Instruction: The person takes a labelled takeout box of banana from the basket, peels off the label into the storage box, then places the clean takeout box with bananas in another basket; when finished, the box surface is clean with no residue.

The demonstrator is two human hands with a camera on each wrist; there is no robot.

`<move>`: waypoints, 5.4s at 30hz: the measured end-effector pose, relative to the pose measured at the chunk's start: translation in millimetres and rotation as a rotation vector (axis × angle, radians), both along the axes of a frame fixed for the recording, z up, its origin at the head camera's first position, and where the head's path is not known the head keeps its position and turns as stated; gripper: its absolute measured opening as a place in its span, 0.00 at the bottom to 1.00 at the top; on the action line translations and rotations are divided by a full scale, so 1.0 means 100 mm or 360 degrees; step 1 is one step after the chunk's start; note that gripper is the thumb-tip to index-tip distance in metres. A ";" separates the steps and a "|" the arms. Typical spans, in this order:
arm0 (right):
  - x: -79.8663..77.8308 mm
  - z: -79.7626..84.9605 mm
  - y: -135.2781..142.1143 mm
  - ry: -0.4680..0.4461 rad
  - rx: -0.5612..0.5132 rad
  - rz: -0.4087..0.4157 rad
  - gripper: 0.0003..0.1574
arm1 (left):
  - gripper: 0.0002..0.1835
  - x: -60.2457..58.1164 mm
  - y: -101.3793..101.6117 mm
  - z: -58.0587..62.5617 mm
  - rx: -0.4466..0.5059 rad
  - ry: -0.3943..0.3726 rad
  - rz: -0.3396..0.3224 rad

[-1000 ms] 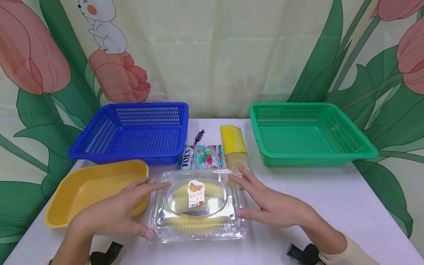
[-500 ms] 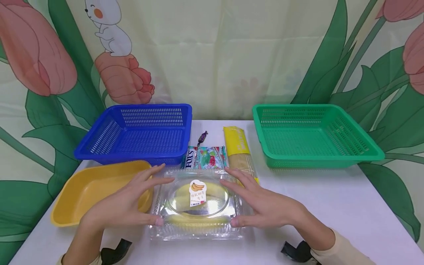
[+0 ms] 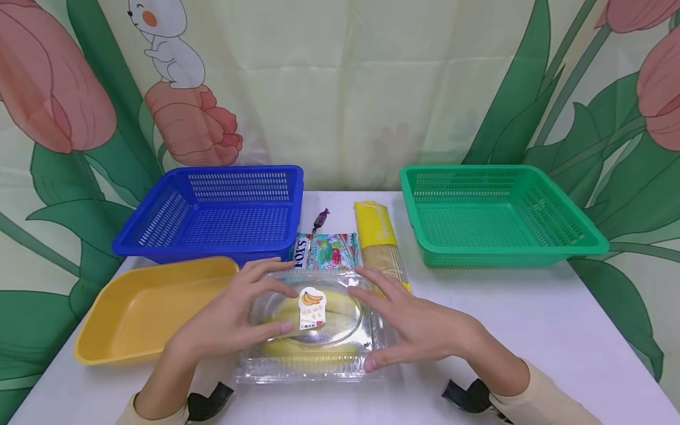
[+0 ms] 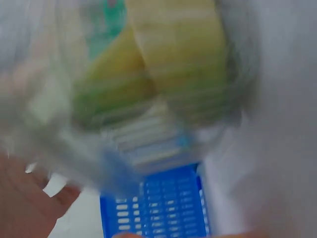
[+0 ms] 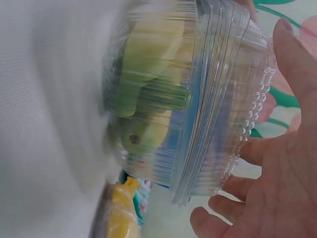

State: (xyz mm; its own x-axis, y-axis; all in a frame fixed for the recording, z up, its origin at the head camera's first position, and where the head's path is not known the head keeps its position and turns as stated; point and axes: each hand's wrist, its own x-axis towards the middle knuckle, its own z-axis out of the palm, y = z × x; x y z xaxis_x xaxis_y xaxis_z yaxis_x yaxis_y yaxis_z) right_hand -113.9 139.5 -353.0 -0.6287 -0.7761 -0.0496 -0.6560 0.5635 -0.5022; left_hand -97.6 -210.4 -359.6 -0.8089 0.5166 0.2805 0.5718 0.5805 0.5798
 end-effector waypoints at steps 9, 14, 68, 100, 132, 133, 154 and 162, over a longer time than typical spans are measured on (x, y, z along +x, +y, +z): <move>0.04 0.01 -0.03 0.0000 0.0091 -0.0067 0.68 | 0.11 -0.02 0.25 -0.05 0.0012 0.0133 -0.0100; 0.04 -0.01 -0.03 -0.0017 0.0095 -0.0081 0.68 | 0.08 -0.04 0.36 -0.06 -0.0089 0.0243 -0.0128; 0.07 -0.07 -0.03 0.0029 0.0076 -0.0068 0.68 | 0.05 -0.07 0.45 -0.12 -0.0094 0.0155 -0.0151; 0.05 -0.10 -0.03 -0.0047 0.0109 -0.0099 0.66 | 0.08 -0.06 0.41 -0.11 0.0010 0.0196 -0.0065; 0.03 -0.13 -0.04 -0.0089 0.0176 -0.0153 0.61 | 0.08 -0.10 0.41 -0.17 0.0200 0.0428 -0.0106; 0.03 -0.13 -0.04 -0.0095 0.0177 -0.0156 0.61 | 0.09 -0.10 0.41 -0.17 0.0198 0.0430 -0.0104; 0.03 -0.13 -0.05 -0.0118 0.0175 -0.0160 0.62 | 0.10 -0.09 0.40 -0.16 0.0232 0.0424 -0.0060; 0.04 -0.13 -0.04 -0.0078 0.0155 -0.0132 0.62 | 0.10 -0.09 0.40 -0.16 0.0251 0.0437 -0.0062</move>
